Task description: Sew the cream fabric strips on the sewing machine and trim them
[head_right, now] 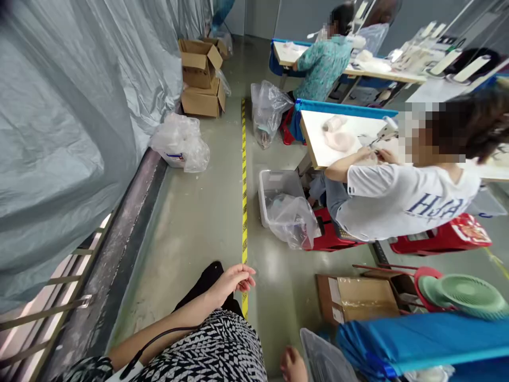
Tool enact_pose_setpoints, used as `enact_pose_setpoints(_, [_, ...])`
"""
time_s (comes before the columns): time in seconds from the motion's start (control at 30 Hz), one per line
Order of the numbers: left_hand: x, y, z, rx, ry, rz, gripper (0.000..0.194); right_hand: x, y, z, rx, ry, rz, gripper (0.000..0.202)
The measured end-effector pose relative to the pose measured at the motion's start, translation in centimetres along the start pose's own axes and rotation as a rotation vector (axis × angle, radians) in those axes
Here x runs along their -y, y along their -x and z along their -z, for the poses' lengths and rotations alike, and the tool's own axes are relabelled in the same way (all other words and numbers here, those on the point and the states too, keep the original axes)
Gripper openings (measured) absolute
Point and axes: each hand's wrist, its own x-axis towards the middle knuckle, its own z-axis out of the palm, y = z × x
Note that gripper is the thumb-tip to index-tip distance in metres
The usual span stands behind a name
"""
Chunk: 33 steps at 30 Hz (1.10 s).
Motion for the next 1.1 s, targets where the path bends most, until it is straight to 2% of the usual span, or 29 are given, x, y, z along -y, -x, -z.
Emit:
enact_pose_setpoints(0.1, [-2.3, -4.7, -0.2, 0.022, -0.055, 0.021, 0.021, 4.5, -5.3, 3.4, -0.083, -0.131, -0.003, 0.045])
enact_pose_setpoints(0.17, [-3.9, -8.4, -0.5, 0.068, -0.119, 0.019, 0.021, 7.5, -8.5, 5.0, -0.145, -0.196, 0.012, 0.049])
enact_pose_setpoints(0.37, [-8.5, -18.5, -2.2, 0.091, -0.225, 0.068, 0.019, 16.4, -16.4, 7.1, -0.261, -0.265, 0.084, 0.058])
enact_pose_setpoints(0.47, [-9.5, -22.5, -3.6, 0.069, -0.259, 0.082, 0.027, 19.7, -21.0, 8.7, -0.313, -0.252, 0.133, 0.059])
enact_pose_setpoints(0.57, [-9.2, -26.2, -5.2, 0.005, -0.285, 0.085, 0.039, 22.1, -27.0, 10.9, -0.31, -0.232, 0.159, 0.061])
enact_pose_setpoints(0.7, [-7.3, -31.2, -7.2, -0.134, -0.372, -0.018, 0.057, 24.5, -36.2, 13.0, -0.202, -0.211, 0.194, 0.068])
enact_pose_setpoints(0.8, [-5.2, -35.0, -8.9, -0.179, -0.425, -0.089, 0.074, 25.6, -41.3, 12.7, -0.069, -0.215, 0.191, 0.071])
enact_pose_setpoints(0.87, [-3.8, -37.4, -9.8, -0.223, -0.447, -0.108, 0.084, 26.0, -42.8, 11.5, 0.042, -0.235, 0.177, 0.07])
enact_pose_setpoints(0.97, [-2.7, -40.5, -10.4, -0.302, -0.476, -0.114, 0.093, 26.6, -42.5, 9.2, 0.32, -0.3, 0.172, 0.063])
enact_pose_setpoints(1.03, [-2.7, -42.3, -9.9, -0.342, -0.476, -0.099, 0.081, 27.2, -42.0, 7.9, 0.487, -0.296, 0.221, 0.054])
enact_pose_setpoints(1.1, [-3.0, -43.7, -8.9, -0.376, -0.472, -0.066, 0.05, 27.7, -42.5, 7.0, 0.528, -0.243, 0.28, 0.044])
